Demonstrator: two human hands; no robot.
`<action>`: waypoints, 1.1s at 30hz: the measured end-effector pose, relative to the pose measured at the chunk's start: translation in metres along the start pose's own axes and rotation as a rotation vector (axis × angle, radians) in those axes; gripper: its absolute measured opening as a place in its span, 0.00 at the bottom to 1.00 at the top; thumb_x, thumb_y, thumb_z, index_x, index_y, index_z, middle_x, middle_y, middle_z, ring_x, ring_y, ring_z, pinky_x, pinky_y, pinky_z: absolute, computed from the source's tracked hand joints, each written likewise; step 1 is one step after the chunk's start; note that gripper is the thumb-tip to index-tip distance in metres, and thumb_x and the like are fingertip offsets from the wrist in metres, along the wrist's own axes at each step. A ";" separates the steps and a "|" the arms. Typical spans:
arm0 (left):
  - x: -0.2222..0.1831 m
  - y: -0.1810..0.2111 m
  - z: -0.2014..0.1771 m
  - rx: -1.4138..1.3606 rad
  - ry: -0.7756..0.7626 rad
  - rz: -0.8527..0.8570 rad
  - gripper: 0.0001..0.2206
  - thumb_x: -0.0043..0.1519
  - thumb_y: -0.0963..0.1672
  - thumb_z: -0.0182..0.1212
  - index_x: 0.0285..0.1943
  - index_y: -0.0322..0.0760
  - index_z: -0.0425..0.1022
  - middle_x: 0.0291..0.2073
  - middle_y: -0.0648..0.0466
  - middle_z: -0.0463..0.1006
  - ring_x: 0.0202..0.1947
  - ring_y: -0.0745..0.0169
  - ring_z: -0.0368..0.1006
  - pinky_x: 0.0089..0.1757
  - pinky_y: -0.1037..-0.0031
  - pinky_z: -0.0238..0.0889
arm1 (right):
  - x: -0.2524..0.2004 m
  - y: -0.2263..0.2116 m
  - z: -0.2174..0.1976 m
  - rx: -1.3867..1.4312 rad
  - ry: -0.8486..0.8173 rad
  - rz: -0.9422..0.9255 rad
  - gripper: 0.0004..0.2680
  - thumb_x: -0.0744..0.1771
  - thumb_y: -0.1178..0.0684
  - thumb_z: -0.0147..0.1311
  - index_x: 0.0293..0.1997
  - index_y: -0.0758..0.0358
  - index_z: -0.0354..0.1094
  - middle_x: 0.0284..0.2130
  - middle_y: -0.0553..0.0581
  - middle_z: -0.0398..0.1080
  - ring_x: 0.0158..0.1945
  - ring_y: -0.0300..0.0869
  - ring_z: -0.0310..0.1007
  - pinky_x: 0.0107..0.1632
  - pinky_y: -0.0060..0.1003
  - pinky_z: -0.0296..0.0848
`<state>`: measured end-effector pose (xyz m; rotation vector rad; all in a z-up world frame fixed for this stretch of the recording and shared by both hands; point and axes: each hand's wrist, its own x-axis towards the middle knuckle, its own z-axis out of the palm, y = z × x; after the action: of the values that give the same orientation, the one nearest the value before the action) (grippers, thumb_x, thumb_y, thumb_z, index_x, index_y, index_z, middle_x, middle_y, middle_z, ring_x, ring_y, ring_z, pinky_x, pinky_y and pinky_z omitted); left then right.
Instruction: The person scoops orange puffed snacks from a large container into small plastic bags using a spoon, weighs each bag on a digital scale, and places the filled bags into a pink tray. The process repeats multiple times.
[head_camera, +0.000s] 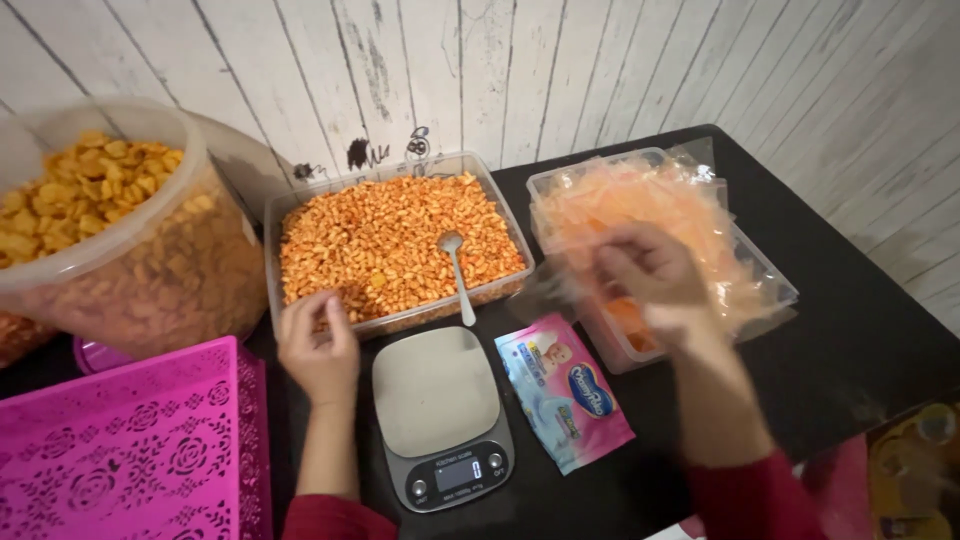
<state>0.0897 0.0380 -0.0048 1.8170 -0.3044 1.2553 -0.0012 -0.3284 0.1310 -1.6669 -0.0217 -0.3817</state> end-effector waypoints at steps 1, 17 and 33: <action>0.006 0.013 0.002 0.009 0.004 0.000 0.03 0.64 0.38 0.64 0.43 0.37 0.81 0.36 0.51 0.79 0.40 0.49 0.76 0.46 0.66 0.66 | 0.000 -0.005 0.023 0.004 -0.009 -0.001 0.07 0.68 0.59 0.55 0.50 0.67 0.69 0.30 0.62 0.75 0.31 0.46 0.78 0.32 0.40 0.81; 0.062 0.008 0.036 -0.325 -0.437 -0.423 0.05 0.60 0.42 0.68 0.43 0.41 0.85 0.35 0.50 0.85 0.37 0.60 0.80 0.39 0.69 0.71 | 0.124 0.015 0.198 -0.281 -0.648 -0.362 0.06 0.63 0.52 0.64 0.40 0.56 0.80 0.36 0.55 0.78 0.39 0.42 0.78 0.43 0.35 0.77; 0.060 -0.024 0.051 0.149 -0.260 0.057 0.09 0.50 0.44 0.75 0.34 0.53 0.79 0.28 0.62 0.75 0.35 0.58 0.74 0.44 0.67 0.65 | 0.127 0.014 0.204 -0.136 -0.681 -0.200 0.08 0.65 0.64 0.53 0.44 0.65 0.79 0.43 0.58 0.80 0.44 0.40 0.77 0.49 0.38 0.76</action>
<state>0.1644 0.0290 0.0285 2.1179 -0.4178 1.1050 0.1695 -0.1586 0.1339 -1.8666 -0.6836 0.0541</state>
